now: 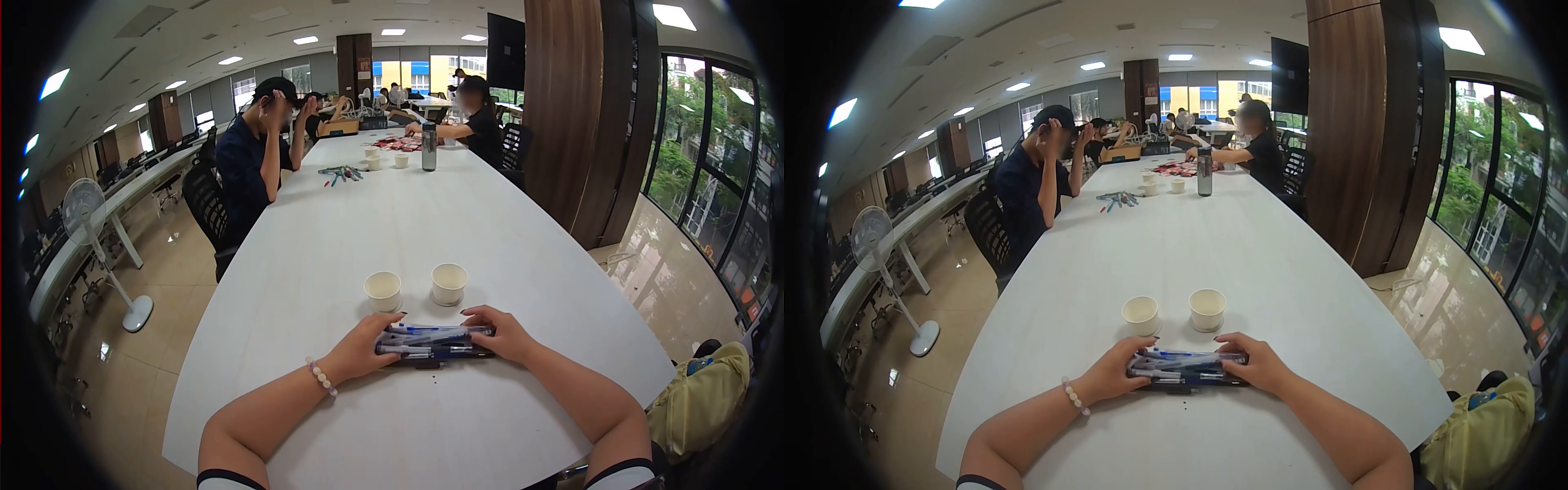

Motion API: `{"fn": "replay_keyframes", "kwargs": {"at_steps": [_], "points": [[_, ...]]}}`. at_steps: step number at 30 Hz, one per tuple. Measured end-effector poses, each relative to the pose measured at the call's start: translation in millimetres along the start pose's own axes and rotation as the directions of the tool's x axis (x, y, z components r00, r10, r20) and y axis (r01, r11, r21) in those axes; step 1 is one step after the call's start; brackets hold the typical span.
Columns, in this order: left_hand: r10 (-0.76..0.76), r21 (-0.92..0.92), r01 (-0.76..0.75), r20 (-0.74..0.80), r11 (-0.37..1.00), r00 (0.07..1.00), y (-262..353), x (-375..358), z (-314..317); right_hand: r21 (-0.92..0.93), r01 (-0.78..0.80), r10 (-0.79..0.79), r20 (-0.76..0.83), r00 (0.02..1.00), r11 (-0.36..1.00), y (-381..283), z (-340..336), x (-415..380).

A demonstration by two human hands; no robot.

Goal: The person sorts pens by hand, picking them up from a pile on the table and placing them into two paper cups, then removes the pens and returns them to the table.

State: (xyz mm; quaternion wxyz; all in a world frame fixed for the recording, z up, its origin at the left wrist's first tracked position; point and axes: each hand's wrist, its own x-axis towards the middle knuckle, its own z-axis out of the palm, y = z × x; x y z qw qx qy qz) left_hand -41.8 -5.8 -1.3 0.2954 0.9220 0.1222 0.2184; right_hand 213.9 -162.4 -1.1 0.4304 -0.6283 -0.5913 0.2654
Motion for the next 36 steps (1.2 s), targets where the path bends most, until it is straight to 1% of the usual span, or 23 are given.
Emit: {"fn": "replay_keyframes", "kwargs": {"at_steps": [1,2,4,5,6,7,8,10,11,13,14,16,17,19,23,28,30,31,32,33,34,35,36], "points": [[0.012,-0.011,-0.012,-0.001,1.0,1.0,-2.1,0.4,-1.1,0.118,-0.002,0.002,-0.004,1.0,0.993,6.6,-0.4,0.7],[-0.001,-0.02,0.001,-0.006,1.0,1.0,-2.5,0.4,-1.8,0.116,-0.009,0.008,0.011,1.0,0.993,7.5,-2.4,-0.4],[0.107,0.172,-0.127,0.119,0.977,0.987,-2.3,-1.2,-2.1,0.125,-0.143,0.148,-0.034,0.988,0.982,0.1,-5.7,-1.8],[0.089,0.161,-0.106,0.11,0.981,0.99,-3.3,-1.3,-1.3,0.084,-0.081,0.084,-0.043,0.995,0.993,15.2,-8.5,-0.4],[0.129,0.153,-0.147,0.12,0.977,0.984,-4.6,-1.2,-0.4,0.082,-0.091,0.093,-0.022,0.995,0.992,15.6,-7.8,-1.6],[0.174,0.146,-0.192,0.129,0.97,0.976,-5.2,-0.8,-0.3,-0.097,0.027,-0.034,-0.062,0.998,0.995,13.5,-8.2,-2.3],[0.165,0.138,-0.182,0.124,0.974,0.978,-3.5,-0.7,-1.8,-0.275,0.14,-0.168,-0.081,0.982,0.951,10.6,-8.8,-3.6],[0.16,0.193,-0.197,0.191,0.961,0.968,1.9,-1.2,-5.1,-0.298,0.124,-0.144,-0.044,0.989,0.947,-1.6,-5.7,-8.9],[0.159,0.19,-0.195,0.188,0.962,0.969,2.8,-2.1,-4.5,-0.364,0.147,-0.158,0.0,0.987,0.92,-8.0,-2.7,-10.4],[0.2,0.247,-0.264,0.254,0.932,0.946,4.0,-2.9,-4.3,-0.485,0.191,-0.178,0.072,0.981,0.853,-7.7,3.3,-9.8],[0.199,0.245,-0.261,0.249,0.934,0.948,3.5,-2.9,-2.7,-0.487,0.192,-0.177,0.077,0.981,0.852,-10.7,5.6,-9.3],[0.17,0.27,-0.227,0.221,0.936,0.96,1.5,-1.9,2.2,-0.577,0.111,-0.074,0.087,0.993,0.809,-19.4,12.3,-8.7],[0.17,0.268,-0.226,0.219,0.937,0.961,1.5,-1.3,4.1,-0.579,0.111,-0.072,0.089,0.993,0.808,-23.5,15.2,-7.1],[0.123,0.295,-0.18,0.202,0.938,0.972,2.6,1.3,6.5,-0.601,0.141,-0.035,0.184,0.982,0.787,-31.6,19.8,-3.2],[0.061,0.306,-0.117,0.188,0.945,0.98,6.1,3.0,8.1,-0.632,0.22,-0.056,0.27,0.961,0.743,-38.3,34.0,-6.8],[0.099,0.292,-0.14,0.15,0.946,0.984,2.7,4.5,8.3,-0.614,0.206,-0.063,0.246,0.967,0.762,-53.1,41.6,-12.7],[0.108,0.258,-0.132,0.107,0.957,0.988,0.4,4.3,7.7,-0.566,0.058,0.076,0.21,0.975,0.822,-64.8,40.0,-10.6],[0.113,0.219,-0.124,0.065,0.968,0.991,0.4,4.1,6.1,-0.567,0.065,0.07,0.212,0.975,0.821,-62.0,39.2,-9.4],[0.112,0.223,-0.122,0.059,0.967,0.992,3.3,4.8,4.8,-0.519,0.024,0.079,0.176,0.981,0.854,-54.9,36.2,-8.6],[0.026,0.198,-0.038,0.06,0.979,0.998,9.4,5.7,3.3,-0.468,-0.015,0.091,0.14,0.986,0.883,-49.2,32.6,-7.4],[-0.059,0.173,0.047,0.064,0.984,0.996,12.5,6.2,1.7,-0.47,-0.009,0.086,0.142,0.986,0.883,-46.3,28.5,-5.7],[-0.059,0.175,0.048,0.059,0.983,0.997,10.2,6.0,1.9,-0.35,-0.05,0.106,0.141,0.984,0.935,-43.6,24.0,-4.4],[0.035,0.2,-0.031,-0.015,0.979,0.999,5.8,5.4,3.9,-0.224,-0.093,0.127,0.141,0.982,0.97,-40.5,20.1,-3.5]]}}
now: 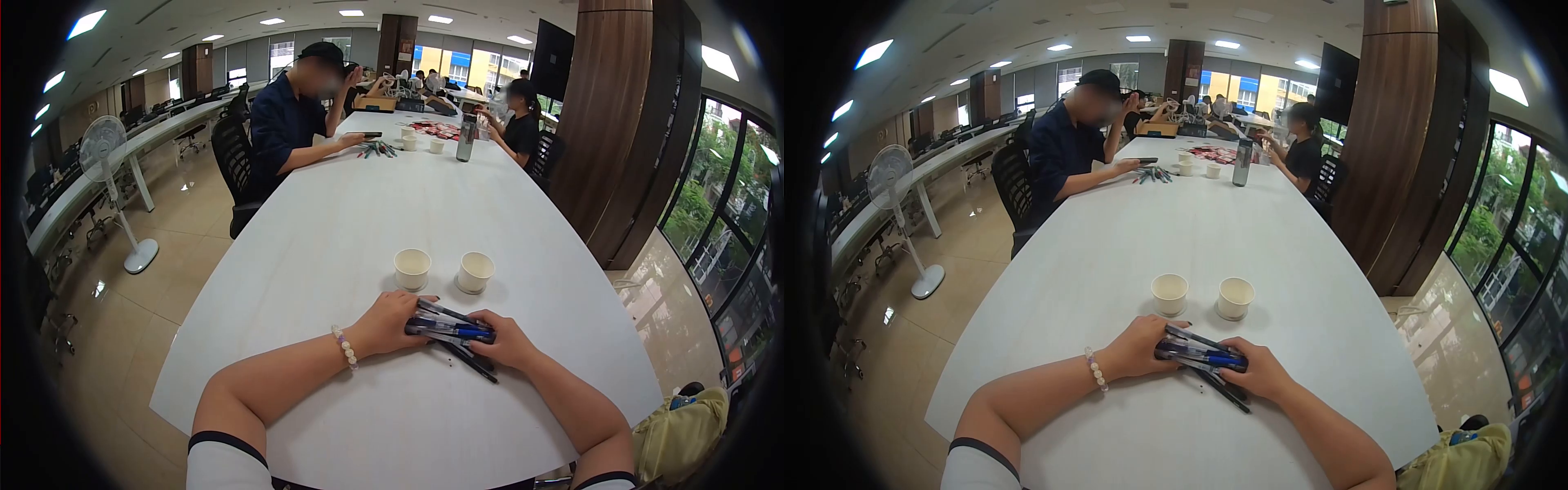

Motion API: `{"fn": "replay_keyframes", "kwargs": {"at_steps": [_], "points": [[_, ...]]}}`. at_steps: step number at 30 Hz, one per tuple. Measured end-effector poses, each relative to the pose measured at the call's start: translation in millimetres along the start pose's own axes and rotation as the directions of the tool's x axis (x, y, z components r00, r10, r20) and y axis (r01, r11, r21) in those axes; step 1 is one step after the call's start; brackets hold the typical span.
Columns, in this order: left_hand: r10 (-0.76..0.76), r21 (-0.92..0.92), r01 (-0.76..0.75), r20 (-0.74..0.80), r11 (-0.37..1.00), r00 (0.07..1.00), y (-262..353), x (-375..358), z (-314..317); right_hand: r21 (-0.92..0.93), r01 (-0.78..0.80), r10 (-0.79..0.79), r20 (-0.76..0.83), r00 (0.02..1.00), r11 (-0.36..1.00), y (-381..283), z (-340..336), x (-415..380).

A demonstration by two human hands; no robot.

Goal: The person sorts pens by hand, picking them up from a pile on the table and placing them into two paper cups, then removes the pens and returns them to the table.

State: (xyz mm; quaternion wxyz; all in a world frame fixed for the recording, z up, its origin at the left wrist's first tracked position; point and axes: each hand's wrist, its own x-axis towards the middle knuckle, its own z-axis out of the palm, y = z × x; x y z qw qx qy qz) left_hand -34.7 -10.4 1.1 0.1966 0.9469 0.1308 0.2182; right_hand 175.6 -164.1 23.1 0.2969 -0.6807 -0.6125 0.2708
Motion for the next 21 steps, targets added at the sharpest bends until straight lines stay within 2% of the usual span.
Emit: {"fn": "replay_keyframes", "kwargs": {"at_steps": [1,5,7,11,13,14,16,21], "points": [[0.08,0.03,-0.077,-0.088,0.997,0.993,-2.4,-0.6,1.7,0.021,-0.002,0.002,-0.002,1.0,1.0,5.3,-2.0,0.6],[0.015,0.098,0.001,-0.168,0.995,0.986,-7.8,-3.5,0.6,-0.002,0.025,-0.025,-0.044,0.999,1.0,20.7,-4.4,1.4],[-0.069,0.055,0.073,-0.076,0.996,0.995,-12.4,-3.1,0.8,-0.185,0.15,-0.177,-0.139,0.974,0.971,30.9,-1.3,1.4],[-0.048,0.105,0.047,0.006,0.993,0.999,-14.3,-4.2,2.1,-0.263,0.218,-0.247,-0.084,0.965,0.94,24.7,-1.8,-3.3],[-0.045,0.063,0.044,0.018,0.997,0.999,-15.9,-4.0,3.2,-0.439,0.264,-0.32,-0.059,0.945,0.859,21.3,2.4,-7.0],[-0.046,0.065,0.044,0.018,0.997,0.999,-15.6,-3.9,2.7,-0.439,0.265,-0.322,-0.059,0.945,0.858,15.9,4.1,-10.3],[-0.08,0.01,0.08,0.043,0.997,0.996,-13.6,-4.0,1.3,-0.647,0.229,-0.261,0.049,0.964,0.727,3.3,6.6,-18.4],[-0.08,-0.105,0.088,0.077,0.991,0.994,-13.0,-5.1,-0.6,-0.527,0.192,-0.203,0.038,0.978,0.828,4.2,-4.6,-18.8]]}}
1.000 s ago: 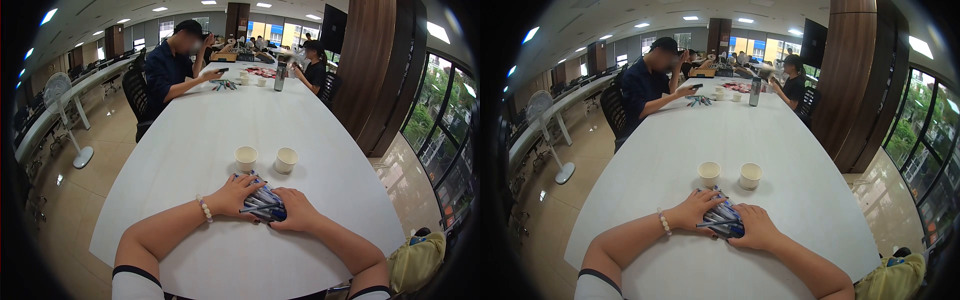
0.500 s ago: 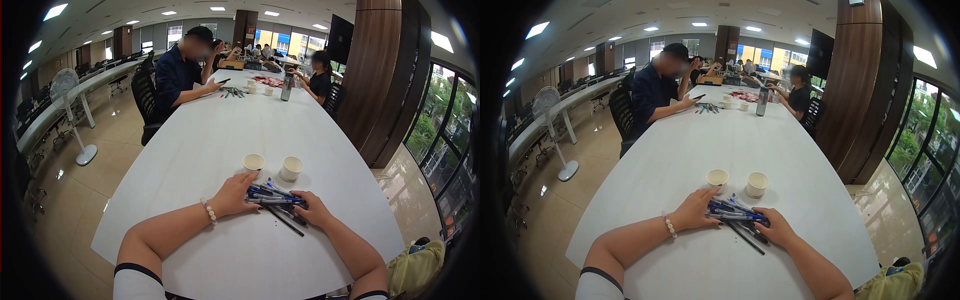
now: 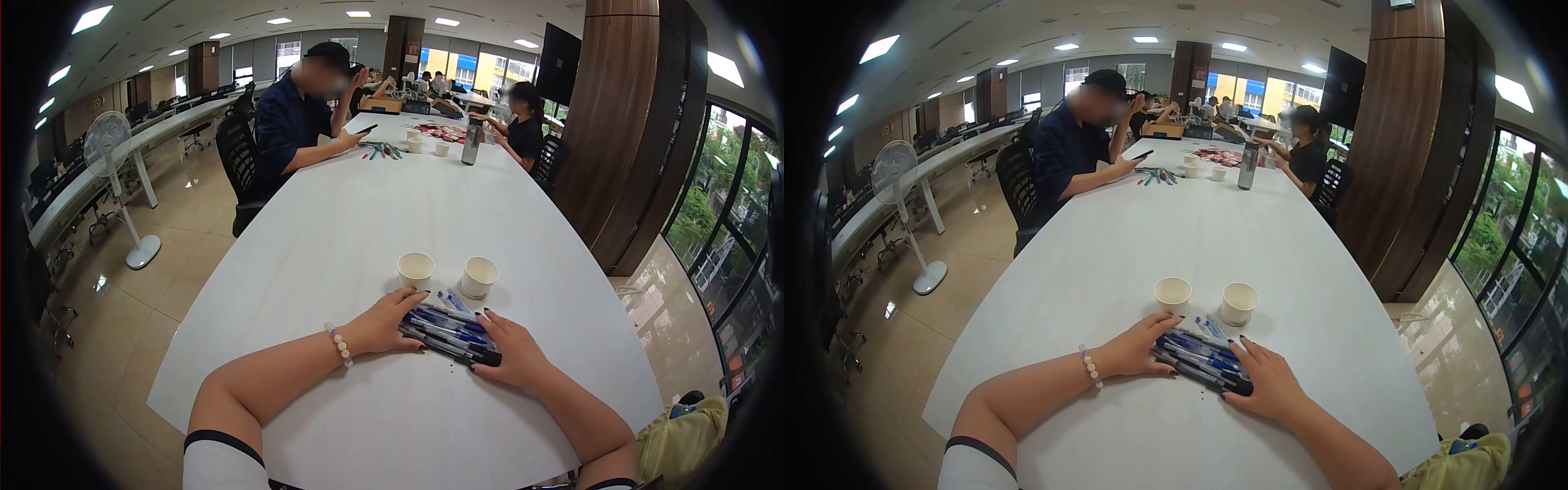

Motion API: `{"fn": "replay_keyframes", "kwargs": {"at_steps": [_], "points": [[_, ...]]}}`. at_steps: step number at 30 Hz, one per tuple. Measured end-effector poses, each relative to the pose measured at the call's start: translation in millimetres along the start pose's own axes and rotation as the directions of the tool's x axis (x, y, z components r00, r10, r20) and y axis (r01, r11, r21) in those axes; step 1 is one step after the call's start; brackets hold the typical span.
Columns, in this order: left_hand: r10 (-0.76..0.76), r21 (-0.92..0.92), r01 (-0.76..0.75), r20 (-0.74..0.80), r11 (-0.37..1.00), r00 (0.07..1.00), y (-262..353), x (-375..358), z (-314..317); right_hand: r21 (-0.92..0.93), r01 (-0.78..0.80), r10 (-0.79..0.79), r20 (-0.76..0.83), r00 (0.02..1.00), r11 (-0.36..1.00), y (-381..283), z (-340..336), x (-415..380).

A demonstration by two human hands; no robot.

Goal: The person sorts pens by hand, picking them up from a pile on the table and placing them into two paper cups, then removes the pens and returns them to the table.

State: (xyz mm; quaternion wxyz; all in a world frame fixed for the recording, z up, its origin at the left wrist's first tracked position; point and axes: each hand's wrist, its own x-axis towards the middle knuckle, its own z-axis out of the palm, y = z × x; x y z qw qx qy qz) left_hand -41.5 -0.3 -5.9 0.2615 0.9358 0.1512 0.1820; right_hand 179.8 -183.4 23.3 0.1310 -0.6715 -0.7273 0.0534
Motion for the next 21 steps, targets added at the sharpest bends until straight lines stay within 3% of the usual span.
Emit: {"fn": "replay_keyframes", "kwargs": {"at_steps": [3,5,7,10,21], "points": [[0.02,-0.065,-0.019,0.022,0.998,1.0,-1.8,0.2,0.2,0.027,-0.027,0.028,-0.041,0.999,0.999,12.2,0.5,-0.4],[0.026,-0.079,-0.023,0.039,0.997,0.999,-1.3,-0.2,0.8,-0.017,-0.127,0.124,-0.124,0.985,0.992,18.0,5.4,-0.1],[-0.008,0.11,0.009,-0.011,0.994,1.0,1.4,-1.4,2.9,0.036,-0.152,0.155,-0.12,0.981,0.988,25.1,12.8,3.7],[-0.007,0.205,0.006,0.003,0.979,1.0,0.1,-0.4,7.0,0.067,-0.153,0.161,-0.128,0.979,0.986,32.4,20.6,8.4],[-0.027,0.358,0.007,0.051,0.934,0.998,0.5,0.5,18.7,0.064,-0.099,0.104,-0.091,0.99,0.993,29.5,19.7,25.5]]}}
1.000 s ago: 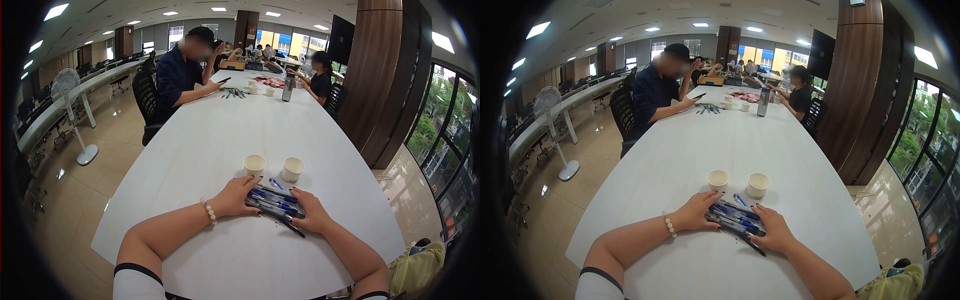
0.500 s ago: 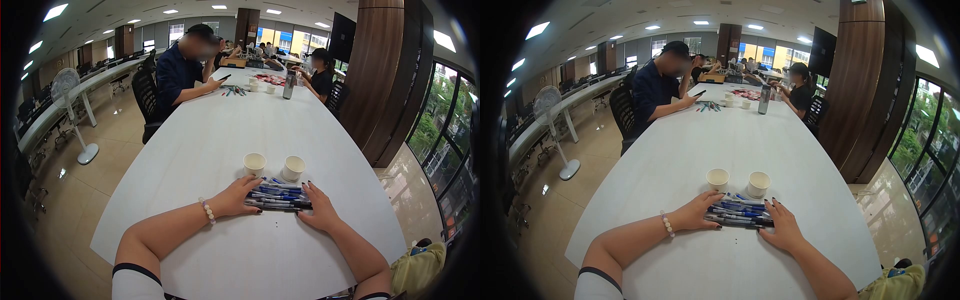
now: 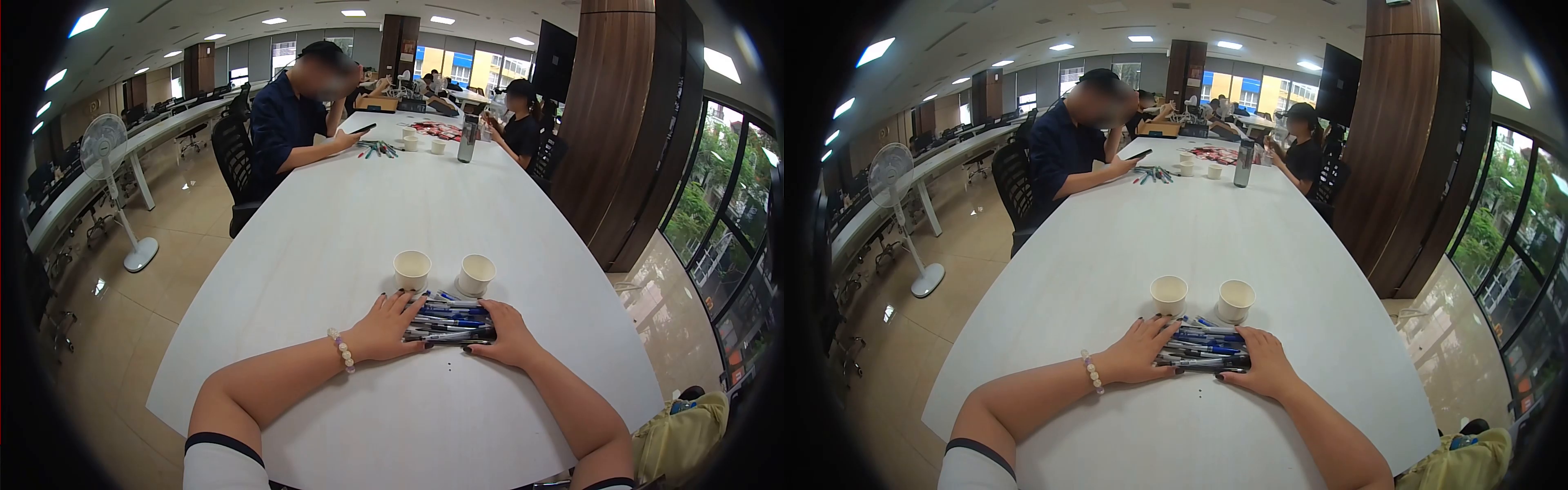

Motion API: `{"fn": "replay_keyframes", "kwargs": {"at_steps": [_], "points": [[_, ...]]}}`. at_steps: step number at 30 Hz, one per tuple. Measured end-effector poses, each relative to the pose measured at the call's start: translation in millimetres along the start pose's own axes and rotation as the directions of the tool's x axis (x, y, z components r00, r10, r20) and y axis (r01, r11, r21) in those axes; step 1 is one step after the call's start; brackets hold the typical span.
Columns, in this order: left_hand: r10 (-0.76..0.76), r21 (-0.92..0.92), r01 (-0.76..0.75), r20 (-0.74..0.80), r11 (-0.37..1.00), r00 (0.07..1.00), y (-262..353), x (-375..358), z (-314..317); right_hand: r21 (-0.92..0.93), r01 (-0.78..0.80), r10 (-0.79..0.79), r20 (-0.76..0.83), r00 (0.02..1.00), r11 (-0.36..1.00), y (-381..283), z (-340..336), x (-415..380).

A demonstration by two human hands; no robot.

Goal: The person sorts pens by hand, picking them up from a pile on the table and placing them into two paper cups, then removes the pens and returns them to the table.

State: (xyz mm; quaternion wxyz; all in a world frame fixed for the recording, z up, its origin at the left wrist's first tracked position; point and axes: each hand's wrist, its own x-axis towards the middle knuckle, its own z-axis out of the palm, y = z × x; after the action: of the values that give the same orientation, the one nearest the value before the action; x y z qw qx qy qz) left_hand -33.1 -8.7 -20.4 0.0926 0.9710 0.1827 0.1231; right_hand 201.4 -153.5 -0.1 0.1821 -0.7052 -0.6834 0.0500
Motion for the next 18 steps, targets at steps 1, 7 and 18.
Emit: {"fn": "replay_keyframes", "kwargs": {"at_steps": [1,7,18], "points": [[-0.004,-0.013,0.004,0.001,1.0,1.0,-0.1,0.0,-0.2,0.0,0.001,-0.001,-0.001,1.0,1.0,-1.3,-0.9,-0.5],[0.018,-0.057,-0.017,0.0,0.998,1.0,-1.5,-0.5,-1.8,0.014,0.014,-0.014,-0.007,1.0,1.0,-5.5,-4.9,-3.6],[0.01,0.013,-0.011,0.072,1.0,0.997,14.4,-2.8,-5.2,-0.069,-0.064,0.069,0.071,0.995,0.996,-27.7,-17.0,-8.9]]}}
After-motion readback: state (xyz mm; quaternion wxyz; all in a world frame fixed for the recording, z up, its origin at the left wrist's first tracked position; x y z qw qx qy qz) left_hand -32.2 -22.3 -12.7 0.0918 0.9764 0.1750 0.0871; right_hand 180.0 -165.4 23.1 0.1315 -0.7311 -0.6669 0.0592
